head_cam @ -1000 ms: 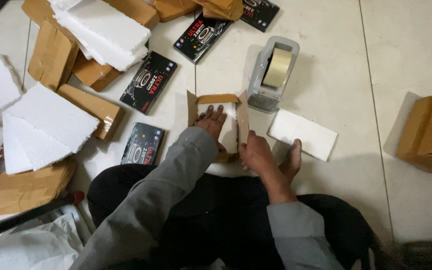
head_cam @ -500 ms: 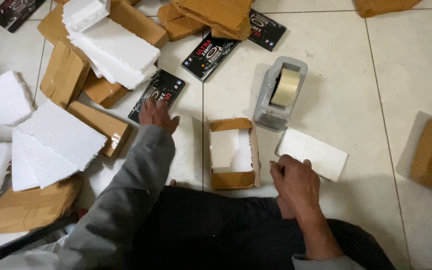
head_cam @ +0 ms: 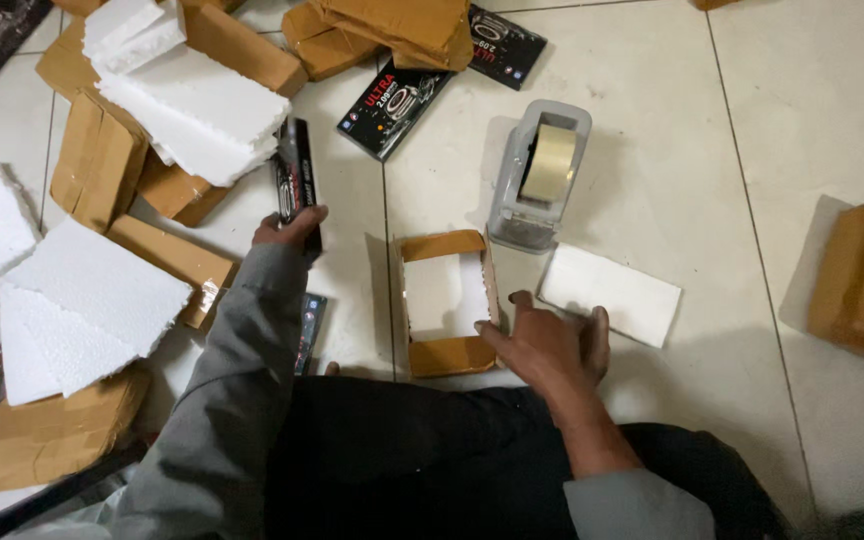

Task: The person opens a brown cardboard box, places a white styrofoam sheet inside, and inserts a smartwatch box containing a watch, strap, and charger. The person then closes the box and seals it with tape.

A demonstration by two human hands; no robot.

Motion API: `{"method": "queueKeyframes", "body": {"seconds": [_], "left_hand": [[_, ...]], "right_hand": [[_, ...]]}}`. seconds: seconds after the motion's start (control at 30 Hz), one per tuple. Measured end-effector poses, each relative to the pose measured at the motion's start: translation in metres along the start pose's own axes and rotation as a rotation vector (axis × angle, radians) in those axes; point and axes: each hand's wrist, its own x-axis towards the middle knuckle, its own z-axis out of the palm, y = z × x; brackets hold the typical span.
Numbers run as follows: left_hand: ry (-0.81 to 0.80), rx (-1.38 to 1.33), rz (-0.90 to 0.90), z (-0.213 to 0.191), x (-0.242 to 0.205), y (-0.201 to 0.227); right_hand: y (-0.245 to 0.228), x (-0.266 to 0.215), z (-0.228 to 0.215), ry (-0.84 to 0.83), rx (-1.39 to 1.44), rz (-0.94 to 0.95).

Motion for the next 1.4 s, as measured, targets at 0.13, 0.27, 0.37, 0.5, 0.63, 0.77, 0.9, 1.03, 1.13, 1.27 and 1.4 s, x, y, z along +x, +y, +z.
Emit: {"method": "queueKeyframes", "body": {"seconds": [0.13,0.27,0.37,0.5,0.63,0.77,0.9,1.03,1.13,1.27,1.4], "left_hand": [[-0.085,-0.210,0.022,0.021,-0.052,0.021],[-0.224,-0.289,0.067,0.034,-0.078,0.014],[-0.364,-0.456,0.090,0.041,-0.089,-0.005],[-0.520,-0.447,-0.021,0.068,-0.110,-0.020],[-0.648,-0.267,-0.039,0.101,-0.142,-0.021],[-0.674,0.103,0.307,0.116,-0.163,-0.005],[-0.646,0.137,0.313,0.112,-0.165,0.010],[-0.583,0.212,0.337,0.111,-0.159,0.014],[-0.566,0.151,0.364,0.105,-0.151,0.007],[-0.603,-0.176,0.190,0.100,-0.134,-0.010],[-0.698,-0.388,0.078,0.096,-0.119,-0.024]], "right_hand": [[-0.015,0.018,0.036,0.067,-0.007,-0.025],[-0.026,0.062,0.036,0.159,-0.014,-0.082],[-0.038,0.080,0.018,0.244,-0.040,-0.166],[-0.048,0.054,-0.021,0.239,0.084,-0.032],[-0.036,-0.004,-0.035,0.055,0.839,-0.034],[-0.025,-0.025,-0.028,0.053,1.044,-0.087],[-0.022,-0.011,-0.016,0.050,1.170,-0.207],[-0.017,0.007,-0.006,0.072,1.213,-0.231],[-0.012,0.018,0.007,0.078,1.259,-0.308],[0.004,0.035,0.018,0.043,1.539,-0.251],[0.017,0.044,0.021,0.066,1.884,-0.169]]}}
